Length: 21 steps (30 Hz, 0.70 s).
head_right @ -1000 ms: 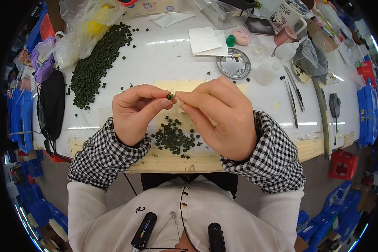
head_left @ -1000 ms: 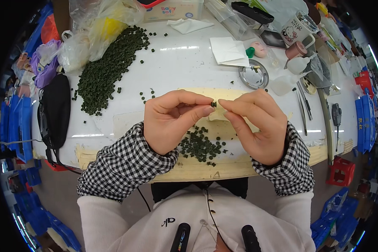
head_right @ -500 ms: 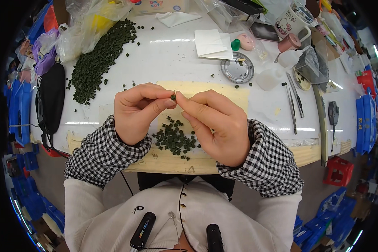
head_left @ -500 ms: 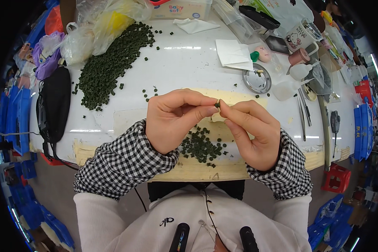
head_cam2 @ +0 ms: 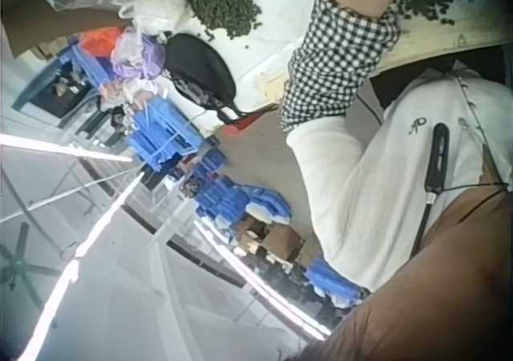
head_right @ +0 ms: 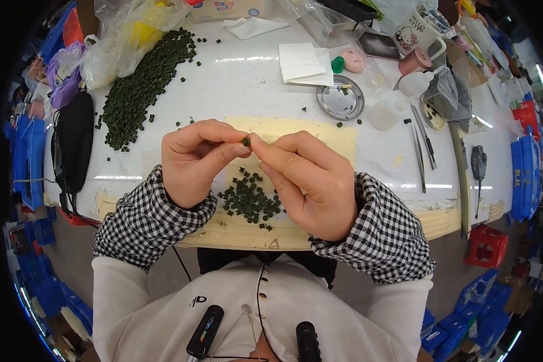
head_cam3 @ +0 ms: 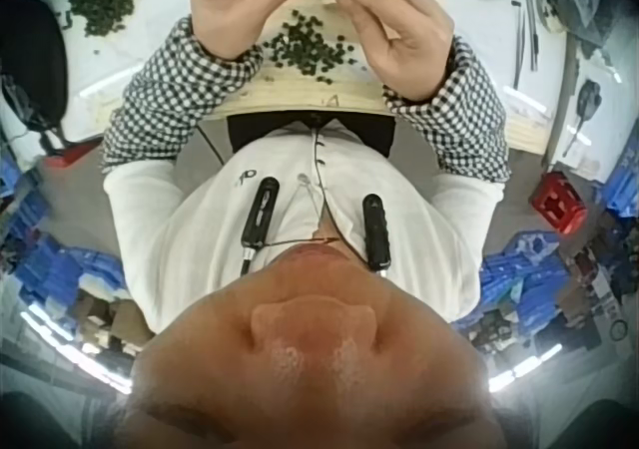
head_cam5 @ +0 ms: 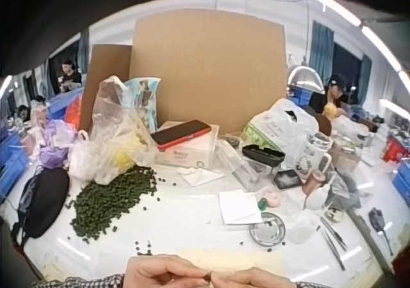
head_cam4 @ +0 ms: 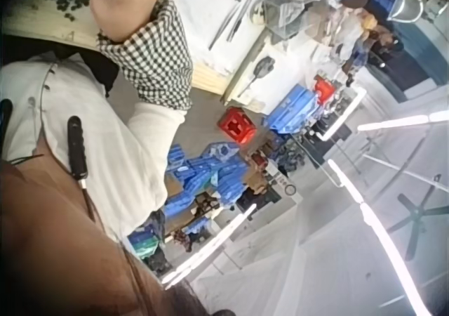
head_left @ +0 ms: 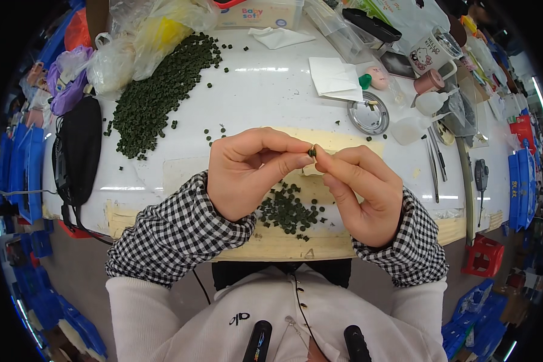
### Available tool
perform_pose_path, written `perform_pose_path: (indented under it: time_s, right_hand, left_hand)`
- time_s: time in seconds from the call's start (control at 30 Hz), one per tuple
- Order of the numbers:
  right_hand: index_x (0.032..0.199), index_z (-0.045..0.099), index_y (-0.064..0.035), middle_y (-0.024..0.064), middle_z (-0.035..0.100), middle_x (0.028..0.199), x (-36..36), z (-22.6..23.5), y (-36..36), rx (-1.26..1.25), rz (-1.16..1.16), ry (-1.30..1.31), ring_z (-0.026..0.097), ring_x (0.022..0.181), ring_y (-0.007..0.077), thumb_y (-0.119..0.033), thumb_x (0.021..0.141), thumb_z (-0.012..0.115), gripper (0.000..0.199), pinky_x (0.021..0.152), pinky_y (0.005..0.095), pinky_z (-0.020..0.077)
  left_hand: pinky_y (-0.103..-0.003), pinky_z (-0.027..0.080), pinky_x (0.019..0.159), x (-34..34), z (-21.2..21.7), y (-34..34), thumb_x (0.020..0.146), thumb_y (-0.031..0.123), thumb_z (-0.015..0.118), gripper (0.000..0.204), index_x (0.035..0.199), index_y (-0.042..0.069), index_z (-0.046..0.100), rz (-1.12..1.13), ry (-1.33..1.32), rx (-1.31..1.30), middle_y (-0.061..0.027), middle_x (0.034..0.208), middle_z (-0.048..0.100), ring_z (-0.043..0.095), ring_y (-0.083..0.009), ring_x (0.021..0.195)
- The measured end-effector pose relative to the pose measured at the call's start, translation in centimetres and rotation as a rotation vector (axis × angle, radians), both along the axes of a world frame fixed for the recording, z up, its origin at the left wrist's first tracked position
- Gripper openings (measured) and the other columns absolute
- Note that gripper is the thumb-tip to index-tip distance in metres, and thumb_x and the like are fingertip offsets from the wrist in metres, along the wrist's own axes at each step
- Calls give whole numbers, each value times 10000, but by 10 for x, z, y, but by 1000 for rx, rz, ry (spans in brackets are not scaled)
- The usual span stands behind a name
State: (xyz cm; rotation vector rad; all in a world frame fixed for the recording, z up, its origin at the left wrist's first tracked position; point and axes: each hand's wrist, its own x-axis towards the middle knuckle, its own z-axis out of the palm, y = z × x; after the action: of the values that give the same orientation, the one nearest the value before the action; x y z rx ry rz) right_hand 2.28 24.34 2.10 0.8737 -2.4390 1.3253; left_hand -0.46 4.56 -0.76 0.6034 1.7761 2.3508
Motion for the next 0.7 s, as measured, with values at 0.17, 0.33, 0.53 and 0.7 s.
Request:
perform_pose_path:
  time_s: [0.17, 0.33, 0.53, 0.7]
  right_hand:
    - [1195, 625, 3, 108, 595, 861, 1, -1, 0, -3, -7, 10, 580, 661, 167, 74, 832, 635, 369, 586, 237, 474]
    - [1193, 625, 5, 108, 599, 865, 1, 0, 0, 8, -7, 10, 588, 663, 167, 77, 829, 636, 372, 583, 237, 478]
    - [1194, 624, 6, 111, 602, 870, 1, -1, 1, 3, -8, 11, 589, 669, 168, 78, 826, 640, 375, 584, 239, 479]
    - [1196, 623, 6, 111, 603, 874, 1, -1, 1, 3, -4, 10, 591, 676, 169, 77, 827, 641, 377, 588, 239, 481]
  left_hand:
    - [-227, 513, 781, 0, -2, -2, 852, -62, 655, 164, 1016, -58, 660, -16, -38, -6, -99, 939, 670, 624, -111, 866]
    - [-219, 511, 774, -1, -2, -2, 854, -60, 655, 166, 1020, -55, 660, -13, -28, 0, -97, 938, 670, 624, -106, 862]
    - [-217, 512, 780, 0, -1, -3, 856, -56, 655, 167, 1023, -53, 660, -11, 3, -24, -97, 949, 669, 629, -109, 871]
    - [-225, 516, 795, -1, -1, -4, 855, -54, 656, 168, 1023, -53, 660, -9, 38, -39, -102, 958, 668, 632, -118, 887]
